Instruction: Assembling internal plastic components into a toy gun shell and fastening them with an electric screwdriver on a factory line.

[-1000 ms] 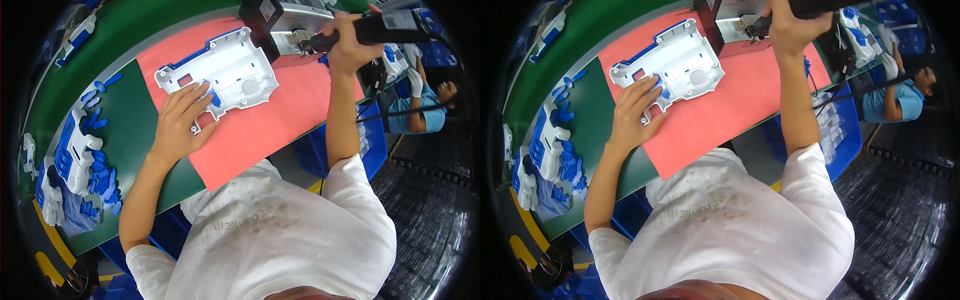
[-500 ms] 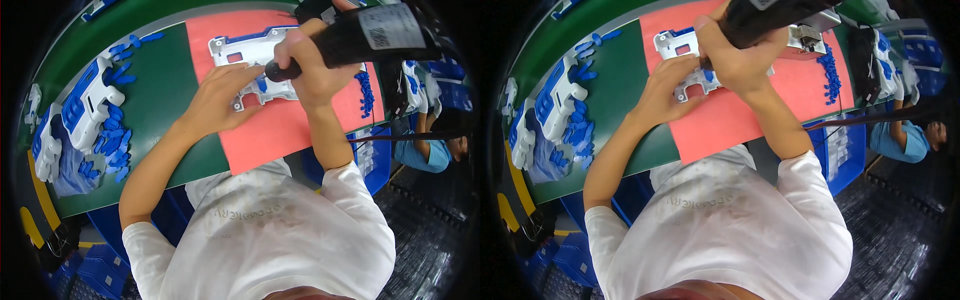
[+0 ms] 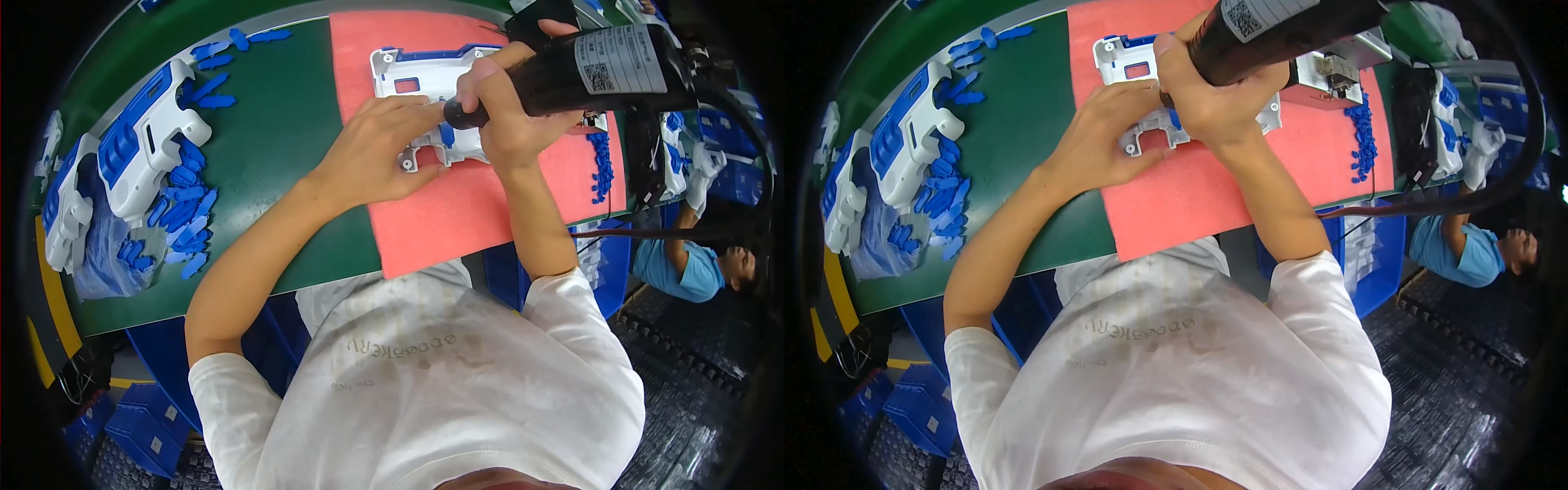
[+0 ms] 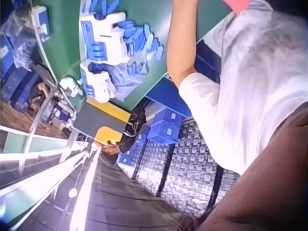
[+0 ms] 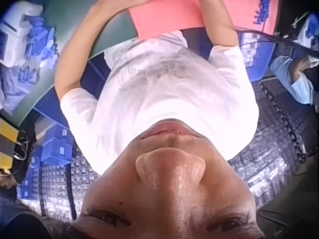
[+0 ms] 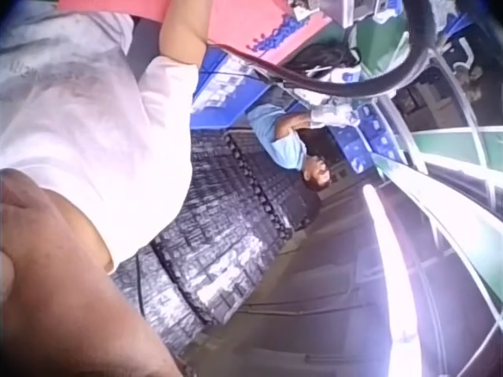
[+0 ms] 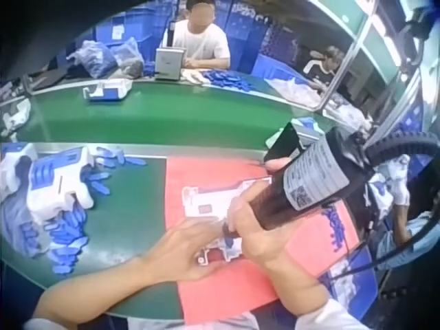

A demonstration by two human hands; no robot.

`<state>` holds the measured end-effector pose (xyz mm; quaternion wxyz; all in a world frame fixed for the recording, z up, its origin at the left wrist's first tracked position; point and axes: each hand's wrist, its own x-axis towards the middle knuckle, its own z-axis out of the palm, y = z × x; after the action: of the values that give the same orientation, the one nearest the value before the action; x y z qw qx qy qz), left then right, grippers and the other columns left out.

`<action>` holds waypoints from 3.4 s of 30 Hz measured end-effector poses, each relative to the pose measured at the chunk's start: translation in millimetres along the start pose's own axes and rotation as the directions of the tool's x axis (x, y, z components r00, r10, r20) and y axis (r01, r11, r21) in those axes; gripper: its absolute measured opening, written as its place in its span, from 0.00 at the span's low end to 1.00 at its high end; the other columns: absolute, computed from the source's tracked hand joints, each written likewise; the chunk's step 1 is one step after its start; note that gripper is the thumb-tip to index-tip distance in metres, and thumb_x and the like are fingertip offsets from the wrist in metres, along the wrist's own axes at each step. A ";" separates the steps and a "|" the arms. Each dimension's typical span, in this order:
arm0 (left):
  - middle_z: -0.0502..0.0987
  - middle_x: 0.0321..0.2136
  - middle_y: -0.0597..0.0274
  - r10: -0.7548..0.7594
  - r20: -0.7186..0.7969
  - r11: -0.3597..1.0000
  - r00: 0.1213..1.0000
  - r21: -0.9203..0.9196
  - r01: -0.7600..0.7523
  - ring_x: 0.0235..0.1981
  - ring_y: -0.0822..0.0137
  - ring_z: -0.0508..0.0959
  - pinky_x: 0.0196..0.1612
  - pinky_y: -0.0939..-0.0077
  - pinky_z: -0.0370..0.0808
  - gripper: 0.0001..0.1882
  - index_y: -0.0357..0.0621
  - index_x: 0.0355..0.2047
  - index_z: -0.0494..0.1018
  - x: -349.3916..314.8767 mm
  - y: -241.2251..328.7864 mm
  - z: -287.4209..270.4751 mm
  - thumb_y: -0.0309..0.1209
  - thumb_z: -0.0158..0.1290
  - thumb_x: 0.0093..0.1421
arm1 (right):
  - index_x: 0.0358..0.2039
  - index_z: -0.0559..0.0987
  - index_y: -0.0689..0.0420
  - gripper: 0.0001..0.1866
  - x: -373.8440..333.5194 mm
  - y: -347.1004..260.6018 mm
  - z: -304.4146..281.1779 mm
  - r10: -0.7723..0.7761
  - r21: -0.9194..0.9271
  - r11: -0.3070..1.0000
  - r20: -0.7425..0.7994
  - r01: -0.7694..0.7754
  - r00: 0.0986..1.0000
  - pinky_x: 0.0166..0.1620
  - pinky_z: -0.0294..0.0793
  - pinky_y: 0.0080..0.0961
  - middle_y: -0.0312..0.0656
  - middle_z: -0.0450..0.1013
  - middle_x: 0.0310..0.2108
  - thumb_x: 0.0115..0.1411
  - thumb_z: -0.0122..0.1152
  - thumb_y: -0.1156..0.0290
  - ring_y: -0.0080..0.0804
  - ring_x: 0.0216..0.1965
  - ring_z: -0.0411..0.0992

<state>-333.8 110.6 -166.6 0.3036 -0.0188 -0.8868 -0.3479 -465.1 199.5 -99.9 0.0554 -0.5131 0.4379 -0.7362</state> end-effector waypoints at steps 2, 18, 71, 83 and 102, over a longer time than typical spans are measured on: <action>0.76 0.45 0.51 -0.023 0.018 0.999 1.000 -0.040 0.023 0.50 0.51 0.73 0.52 0.60 0.68 0.28 0.40 0.48 0.72 -0.2 -0.6 0.6 0.35 0.62 0.44 | 0.53 0.55 0.62 0.31 -2.9 2.5 -1.7 -0.013 0.000 1.000 0.011 0.013 1.000 0.22 0.72 0.26 0.43 0.70 0.19 0.50 0.51 0.91 0.26 0.14 0.67; 0.75 0.47 0.53 0.046 0.093 0.997 0.995 0.054 -0.051 0.50 0.50 0.73 0.53 0.59 0.68 0.28 0.41 0.48 0.72 8.4 1.3 -4.9 0.32 0.62 0.45 | 0.23 0.71 0.62 0.04 5.2 -14.7 -29.2 -0.136 -0.184 0.977 -0.129 0.111 0.982 0.22 0.71 0.24 0.41 0.68 0.15 0.55 0.55 0.80 0.29 0.14 0.68; 0.67 0.58 0.57 -0.041 0.122 0.998 0.992 0.052 0.035 0.61 0.49 0.61 0.60 0.56 0.61 0.19 0.40 0.45 0.74 -4.8 10.2 8.3 0.26 0.59 0.51 | 0.52 0.51 0.51 0.31 -38.9 -18.7 -24.6 0.060 -0.230 0.972 0.094 -0.037 0.994 0.26 0.72 0.29 0.40 0.65 0.17 0.52 0.49 0.88 0.27 0.16 0.66; 0.75 0.48 0.52 0.107 0.113 0.918 0.988 0.371 -0.142 0.52 0.49 0.71 0.54 0.56 0.66 0.15 0.39 0.35 0.75 0.5 17.8 -7.2 0.33 0.61 0.50 | 0.49 0.59 0.62 0.22 -9.4 -59.3 -16.0 -0.030 0.091 0.994 -0.262 0.056 0.965 0.22 0.69 0.28 0.37 0.62 0.19 0.52 0.50 0.80 0.25 0.15 0.63; 0.78 0.33 0.45 -0.284 -0.161 0.831 0.945 0.451 0.326 0.35 0.48 0.78 0.39 0.63 0.72 0.21 0.36 0.42 0.75 105.5 -149.8 -161.3 0.41 0.59 0.55 | 0.53 0.61 0.65 0.29 8.4 -26.9 -106.2 0.096 0.081 0.994 -0.250 -0.078 0.963 0.21 0.69 0.20 0.39 0.70 0.20 0.50 0.57 0.87 0.23 0.16 0.68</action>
<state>-371.7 -123.0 -106.6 0.2780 0.2126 -0.9219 -0.1663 -544.5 273.9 -84.7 0.0493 -0.3925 0.4375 -0.8076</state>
